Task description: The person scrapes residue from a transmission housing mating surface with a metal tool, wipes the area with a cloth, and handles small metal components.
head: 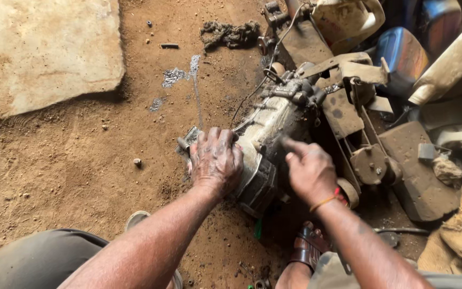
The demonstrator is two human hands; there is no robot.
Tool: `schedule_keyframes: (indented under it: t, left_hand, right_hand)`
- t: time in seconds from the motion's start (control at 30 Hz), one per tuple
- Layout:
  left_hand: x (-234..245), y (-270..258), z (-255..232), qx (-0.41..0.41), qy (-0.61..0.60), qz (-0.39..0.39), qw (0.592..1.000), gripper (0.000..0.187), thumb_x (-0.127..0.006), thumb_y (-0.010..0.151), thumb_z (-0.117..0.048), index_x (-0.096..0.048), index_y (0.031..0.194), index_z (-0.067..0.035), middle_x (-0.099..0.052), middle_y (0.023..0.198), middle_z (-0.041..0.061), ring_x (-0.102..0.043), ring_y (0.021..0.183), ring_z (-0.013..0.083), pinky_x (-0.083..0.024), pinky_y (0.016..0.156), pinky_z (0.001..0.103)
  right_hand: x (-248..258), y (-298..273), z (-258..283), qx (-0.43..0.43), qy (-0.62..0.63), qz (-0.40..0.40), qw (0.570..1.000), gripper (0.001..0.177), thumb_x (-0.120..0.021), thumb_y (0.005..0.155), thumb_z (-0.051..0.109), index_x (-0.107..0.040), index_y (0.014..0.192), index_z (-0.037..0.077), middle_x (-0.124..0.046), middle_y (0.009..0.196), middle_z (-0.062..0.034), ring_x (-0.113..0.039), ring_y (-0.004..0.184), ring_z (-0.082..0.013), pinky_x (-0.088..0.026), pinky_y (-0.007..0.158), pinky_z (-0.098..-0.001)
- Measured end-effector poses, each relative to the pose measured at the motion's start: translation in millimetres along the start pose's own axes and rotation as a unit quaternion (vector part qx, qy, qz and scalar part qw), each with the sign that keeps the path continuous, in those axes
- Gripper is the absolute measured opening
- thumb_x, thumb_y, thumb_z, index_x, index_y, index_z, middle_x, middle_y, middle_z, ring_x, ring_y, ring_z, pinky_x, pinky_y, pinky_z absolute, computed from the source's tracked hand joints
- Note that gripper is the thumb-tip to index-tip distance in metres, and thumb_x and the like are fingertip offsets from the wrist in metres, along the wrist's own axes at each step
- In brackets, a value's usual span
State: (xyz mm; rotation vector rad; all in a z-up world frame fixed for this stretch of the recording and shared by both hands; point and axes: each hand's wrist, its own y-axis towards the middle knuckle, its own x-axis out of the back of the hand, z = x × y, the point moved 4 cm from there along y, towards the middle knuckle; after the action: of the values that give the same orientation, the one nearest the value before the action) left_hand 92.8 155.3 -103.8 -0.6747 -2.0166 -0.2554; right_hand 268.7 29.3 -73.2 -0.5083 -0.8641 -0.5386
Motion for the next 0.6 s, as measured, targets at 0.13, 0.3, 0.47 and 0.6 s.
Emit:
schedule_keyframes:
  t: [0.13, 0.3, 0.47, 0.6]
  left_hand:
    - [7.8, -2.5, -1.4, -0.015, -0.014, -0.030, 0.999, 0.031, -0.055, 0.090, -0.030, -0.062, 0.116, -0.013, -0.057, 0.117, 0.012, -0.050, 0.116, 0.0295, -0.035, 0.101, 0.051]
    - [0.6, -3.0, 0.9, 0.001, -0.010, -0.016, 1.000, 0.028, -0.055, 0.092, -0.030, -0.061, 0.113, -0.013, -0.057, 0.115, 0.013, -0.050, 0.116, 0.0311, -0.035, 0.100, 0.053]
    - [6.9, 0.0, -0.1, -0.017, -0.003, -0.034, 0.999, 0.029, -0.055, 0.091, -0.030, -0.060, 0.114, -0.012, -0.057, 0.115, 0.014, -0.052, 0.115, 0.0311, -0.036, 0.100, 0.053]
    - [2.7, -6.8, 1.4, -0.020, -0.006, -0.053, 0.998, 0.029, -0.055, 0.093, -0.034, -0.061, 0.113, -0.014, -0.058, 0.116, 0.012, -0.050, 0.118, 0.0331, -0.036, 0.100, 0.054]
  right_hand:
    - [-2.2, -5.9, 4.3, 0.102, -0.010, -0.023, 0.994, 0.033, -0.066, 0.088, 0.021, -0.077, 0.119, 0.018, -0.074, 0.109, -0.0153, -0.071, 0.103, -0.0305, -0.055, 0.093, -0.0391]
    - [-1.7, 7.5, -15.4, 0.021, 0.039, -0.028, 0.999, 0.031, -0.065, 0.092, 0.024, -0.073, 0.121, 0.016, -0.074, 0.113, -0.0126, -0.074, 0.101, -0.0289, -0.057, 0.090, -0.0393]
    - [-8.1, -5.5, 4.0, 0.105, -0.027, -0.023, 0.994, 0.034, -0.068, 0.085, 0.023, -0.079, 0.117, 0.021, -0.071, 0.099, -0.0175, -0.069, 0.097, -0.0354, -0.056, 0.088, -0.0438]
    - [-1.0, 6.2, -0.1, 0.038, -0.018, -0.013, 0.999, 0.032, -0.065, 0.091, 0.026, -0.075, 0.121, 0.019, -0.072, 0.106, -0.0160, -0.071, 0.097, -0.0335, -0.056, 0.087, -0.0437]
